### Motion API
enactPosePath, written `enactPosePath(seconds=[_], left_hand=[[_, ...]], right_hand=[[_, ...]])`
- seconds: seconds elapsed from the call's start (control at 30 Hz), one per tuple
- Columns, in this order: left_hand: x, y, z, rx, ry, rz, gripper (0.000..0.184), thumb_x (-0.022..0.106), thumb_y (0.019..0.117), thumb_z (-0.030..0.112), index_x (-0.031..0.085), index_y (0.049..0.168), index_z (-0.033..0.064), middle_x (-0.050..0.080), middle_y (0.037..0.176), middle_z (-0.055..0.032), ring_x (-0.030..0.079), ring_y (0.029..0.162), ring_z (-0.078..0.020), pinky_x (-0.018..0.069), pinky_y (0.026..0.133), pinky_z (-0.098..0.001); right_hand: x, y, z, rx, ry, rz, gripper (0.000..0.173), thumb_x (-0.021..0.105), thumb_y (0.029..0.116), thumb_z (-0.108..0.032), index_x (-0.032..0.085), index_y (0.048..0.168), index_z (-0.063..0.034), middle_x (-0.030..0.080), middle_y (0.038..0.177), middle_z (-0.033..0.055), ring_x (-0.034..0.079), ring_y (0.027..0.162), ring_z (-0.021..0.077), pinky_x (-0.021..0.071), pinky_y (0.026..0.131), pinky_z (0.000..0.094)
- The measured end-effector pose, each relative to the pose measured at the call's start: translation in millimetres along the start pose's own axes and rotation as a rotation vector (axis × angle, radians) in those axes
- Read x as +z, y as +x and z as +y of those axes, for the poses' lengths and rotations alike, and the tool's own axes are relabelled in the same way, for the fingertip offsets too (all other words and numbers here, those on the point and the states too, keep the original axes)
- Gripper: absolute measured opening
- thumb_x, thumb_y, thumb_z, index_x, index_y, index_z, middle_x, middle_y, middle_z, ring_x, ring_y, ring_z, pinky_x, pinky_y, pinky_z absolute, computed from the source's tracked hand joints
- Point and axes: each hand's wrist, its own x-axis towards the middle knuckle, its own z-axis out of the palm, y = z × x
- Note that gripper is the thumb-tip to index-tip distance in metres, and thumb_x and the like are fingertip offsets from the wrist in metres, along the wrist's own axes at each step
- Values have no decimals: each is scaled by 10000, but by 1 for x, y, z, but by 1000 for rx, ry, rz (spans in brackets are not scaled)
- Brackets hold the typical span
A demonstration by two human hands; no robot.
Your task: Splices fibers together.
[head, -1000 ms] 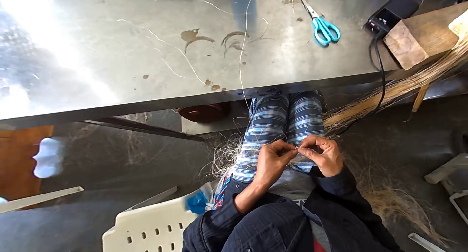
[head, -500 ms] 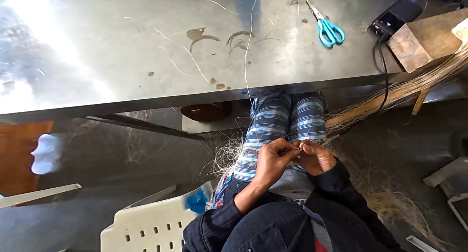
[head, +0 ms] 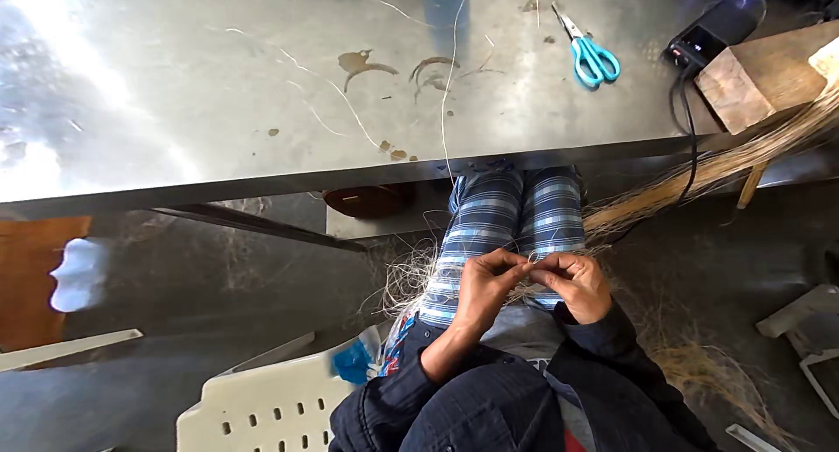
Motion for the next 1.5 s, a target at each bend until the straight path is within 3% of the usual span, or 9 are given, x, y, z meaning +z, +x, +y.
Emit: enactPosePath(seconds=[0.27, 0.47, 0.63, 0.73, 0.87, 1.0, 1.2, 1.33, 1.5], left_hand=[[0, 0, 4, -89, -89, -8, 130, 682, 895, -15, 746, 810, 60, 673, 733, 28, 560, 600, -6, 469, 568, -167], [-1, 0, 7, -72, -155, -2, 167, 665, 887, -30, 741, 787, 80, 685, 745, 33, 614, 675, -27, 519, 652, -193], [-1, 0, 9, -85, -183, -13, 170, 663, 890, -29, 740, 782, 76, 677, 732, 30, 607, 669, -31, 516, 659, -195], [-1, -1, 9, -62, -209, -20, 168, 675, 877, -35, 753, 781, 79, 697, 805, 17, 640, 752, -46, 545, 720, -210], [-2, -1, 8, -20, -207, -41, 130, 698, 862, -3, 770, 789, 77, 710, 1083, -49, 649, 1058, -127, 552, 922, -291], [-2, -1, 11, -23, -213, -58, 128, 688, 858, 13, 776, 801, 87, 680, 1242, -71, 617, 1172, -134, 531, 976, -297], [-4, 1, 10, -48, -253, -109, 122, 674, 868, 29, 773, 811, 72, 705, 1181, -74, 658, 1080, -119, 555, 909, -271], [-6, 0, 10, -68, -270, -167, 140, 673, 866, 22, 769, 794, 94, 724, 1095, -37, 663, 1053, -100, 550, 919, -275], [-12, 0, 14, -118, -242, -214, 174, 666, 872, 17, 761, 776, 127, 716, 931, 39, 660, 924, -50, 551, 853, -241]], right_hand=[[-3, 0, 1, -9, 15, -16, 94, 678, 847, 59, 728, 856, -20, 734, 776, -36, 690, 718, 7, 598, 729, 199], [-14, -1, -5, -205, -355, 108, 105, 688, 857, -92, 756, 889, -17, 739, 862, 16, 685, 792, 9, 577, 760, 183], [-21, -1, -12, -456, -657, 393, 159, 695, 860, -156, 788, 884, -30, 756, 910, 106, 704, 931, 194, 556, 877, 332], [-20, -3, -18, -448, -360, 303, 151, 682, 896, -73, 748, 983, 30, 743, 957, 75, 703, 832, 75, 600, 778, 220], [-8, -6, -22, 63, 379, -80, 304, 514, 948, 7, 634, 1227, -16, 771, 1018, 70, 688, 619, 92, 579, 545, 236], [3, -2, -18, 295, 588, -206, 301, 497, 890, 17, 618, 1163, -25, 769, 976, 76, 683, 586, 103, 567, 506, 240], [8, 3, 0, 173, 556, -270, 239, 700, 866, -19, 664, 1101, -49, 764, 905, 33, 688, 647, 78, 577, 571, 236], [5, 3, -1, 9, 322, -194, 174, 708, 831, 73, 740, 969, -29, 749, 847, -45, 671, 688, 4, 583, 649, 192], [-6, 2, 3, -354, -280, -70, 91, 757, 828, -80, 789, 850, 2, 732, 816, 37, 651, 817, 5, 528, 796, 155]])
